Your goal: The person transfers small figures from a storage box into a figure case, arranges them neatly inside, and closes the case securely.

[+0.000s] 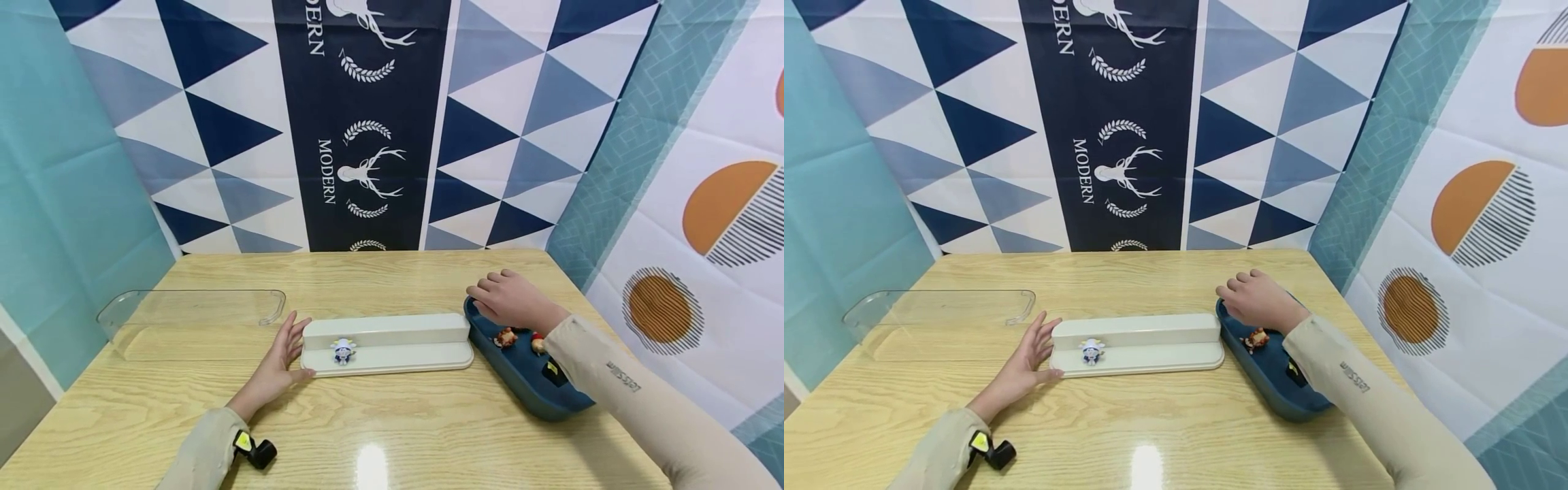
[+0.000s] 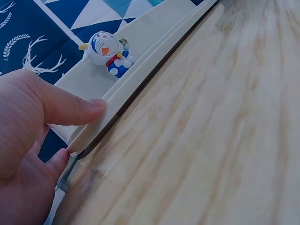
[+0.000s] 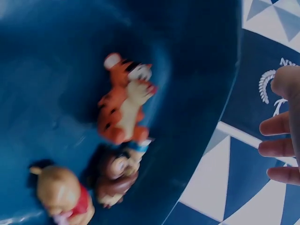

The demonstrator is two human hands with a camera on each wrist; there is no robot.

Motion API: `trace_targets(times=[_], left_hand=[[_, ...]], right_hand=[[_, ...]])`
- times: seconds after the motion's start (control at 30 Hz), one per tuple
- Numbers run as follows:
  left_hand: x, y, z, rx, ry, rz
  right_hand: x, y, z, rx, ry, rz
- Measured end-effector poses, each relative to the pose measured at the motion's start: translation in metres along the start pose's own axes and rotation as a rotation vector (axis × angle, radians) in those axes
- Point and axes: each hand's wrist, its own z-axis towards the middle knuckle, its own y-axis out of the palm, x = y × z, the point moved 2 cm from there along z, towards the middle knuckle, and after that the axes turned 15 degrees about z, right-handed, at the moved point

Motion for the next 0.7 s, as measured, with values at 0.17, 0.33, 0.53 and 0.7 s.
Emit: trace_targets(times=[0.17,0.33,0.53,0.7], left_hand=[[0.001,0.0,0.0,-0.003,-0.009,-0.008],[0.002,0.001,0.0,0.003,-0.007,0.003],[0.004,0.001,0.0,0.006,-0.007,0.01],[0.006,0.001,-0.001,0.007,-0.013,0.004]], right_hand=[[0.009,0.005,-0.014,-0.041,0.046,0.002],[0.018,0.01,-0.027,-0.095,0.089,0.042],[0.019,0.016,-0.036,-0.17,0.049,0.109],[0.017,0.026,-0.039,-0.22,-0.016,0.134]])
